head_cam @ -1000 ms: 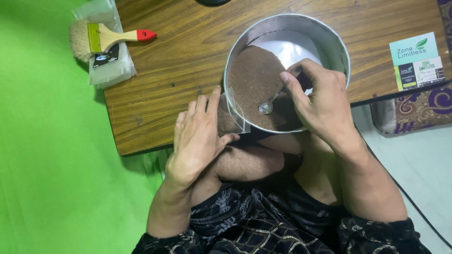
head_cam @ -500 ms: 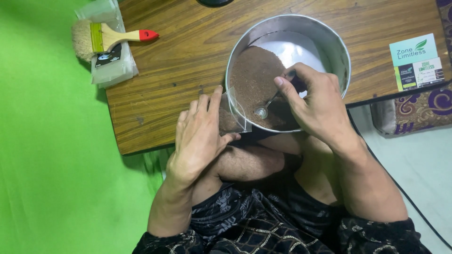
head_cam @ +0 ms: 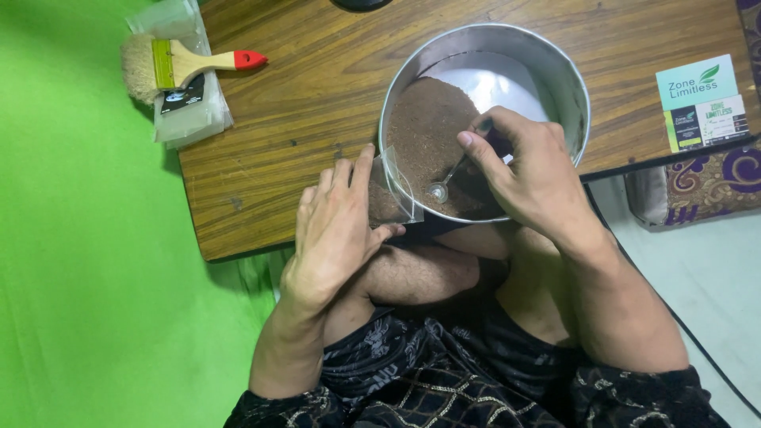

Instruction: The person scoops brown powder from a metal bowl into a small plastic bag using a spoon. They then shake the bowl to level the remaining powder.

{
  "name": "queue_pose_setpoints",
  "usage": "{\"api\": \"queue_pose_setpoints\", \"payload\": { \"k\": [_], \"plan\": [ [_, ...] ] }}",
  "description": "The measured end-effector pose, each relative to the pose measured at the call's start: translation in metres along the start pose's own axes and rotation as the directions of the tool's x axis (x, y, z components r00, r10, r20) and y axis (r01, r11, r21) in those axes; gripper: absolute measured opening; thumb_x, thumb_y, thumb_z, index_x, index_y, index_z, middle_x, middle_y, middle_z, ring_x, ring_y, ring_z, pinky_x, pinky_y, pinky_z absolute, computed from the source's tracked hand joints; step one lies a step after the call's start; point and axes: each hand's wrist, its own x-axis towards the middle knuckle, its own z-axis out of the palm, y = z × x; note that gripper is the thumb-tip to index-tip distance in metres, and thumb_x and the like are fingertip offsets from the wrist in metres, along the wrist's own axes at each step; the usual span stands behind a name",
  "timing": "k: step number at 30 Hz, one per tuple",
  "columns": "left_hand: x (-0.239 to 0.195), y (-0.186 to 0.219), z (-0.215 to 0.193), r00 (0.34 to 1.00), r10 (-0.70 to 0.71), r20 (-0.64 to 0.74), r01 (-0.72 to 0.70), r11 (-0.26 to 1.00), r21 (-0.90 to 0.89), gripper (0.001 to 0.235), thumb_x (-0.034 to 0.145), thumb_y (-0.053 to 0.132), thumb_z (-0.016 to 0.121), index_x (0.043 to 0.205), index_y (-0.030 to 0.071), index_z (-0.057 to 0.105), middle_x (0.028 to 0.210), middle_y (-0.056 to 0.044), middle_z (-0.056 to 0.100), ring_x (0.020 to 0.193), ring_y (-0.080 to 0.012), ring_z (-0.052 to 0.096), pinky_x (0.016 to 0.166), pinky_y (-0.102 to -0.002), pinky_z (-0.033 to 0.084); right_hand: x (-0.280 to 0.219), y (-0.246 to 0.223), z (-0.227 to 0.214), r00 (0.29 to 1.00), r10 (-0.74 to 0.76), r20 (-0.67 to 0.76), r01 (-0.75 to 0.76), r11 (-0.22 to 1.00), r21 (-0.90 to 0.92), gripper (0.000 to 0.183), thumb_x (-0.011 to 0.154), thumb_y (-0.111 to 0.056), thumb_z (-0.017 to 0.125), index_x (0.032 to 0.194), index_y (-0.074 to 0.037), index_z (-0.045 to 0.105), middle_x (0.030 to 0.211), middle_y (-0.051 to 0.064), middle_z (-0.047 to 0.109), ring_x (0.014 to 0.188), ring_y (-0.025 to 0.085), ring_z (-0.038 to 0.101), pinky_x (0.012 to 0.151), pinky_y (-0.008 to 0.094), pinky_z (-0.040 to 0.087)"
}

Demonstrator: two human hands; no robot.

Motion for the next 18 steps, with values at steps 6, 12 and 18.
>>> {"api": "queue_pose_setpoints", "payload": {
  "k": [6,12,18],
  "plan": [
    [0.0007,-0.002,0.0022,1.0,0.005,0.003,-0.005,1.0,0.001,0.109,0.071,0.031,0.094,0.156,0.002,0.032,0.128,-0.025,0.058,0.121,-0.0385,0.057,0.099,-0.055,0.045,-0.0001,-0.0024,0.0024,1.0,0.009,-0.002,-0.009,1.0,-0.004,0.021,0.108,-0.017,0.062,0.095,-0.002,0.069,0.069,0.014,0.072,0.075,0.034,0.076,0.073,0.045,0.057],
    [0.0007,-0.0013,0.0015,1.0,-0.006,0.009,0.006,1.0,-0.009,0.107,0.072,0.029,0.094,0.156,0.001,0.033,0.128,-0.026,0.058,0.121,-0.0382,0.057,0.1,-0.055,0.045,-0.0008,-0.0073,-0.0009,0.999,0.007,0.037,-0.007,1.0,-0.008,0.022,0.107,-0.017,0.062,0.095,-0.001,0.07,0.072,0.017,0.073,0.076,0.036,0.076,0.073,0.046,0.058],
    [0.0001,-0.0022,0.0026,1.0,0.004,0.004,-0.004,1.0,-0.001,0.109,0.073,0.033,0.093,0.157,0.002,0.032,0.128,-0.025,0.057,0.12,-0.0382,0.058,0.099,-0.055,0.045,-0.0003,-0.0093,-0.0015,0.999,0.025,0.046,-0.024,1.0,-0.01,0.022,0.107,-0.017,0.062,0.096,0.0,0.069,0.075,0.021,0.073,0.078,0.039,0.075,0.072,0.048,0.057]
  ]
}}
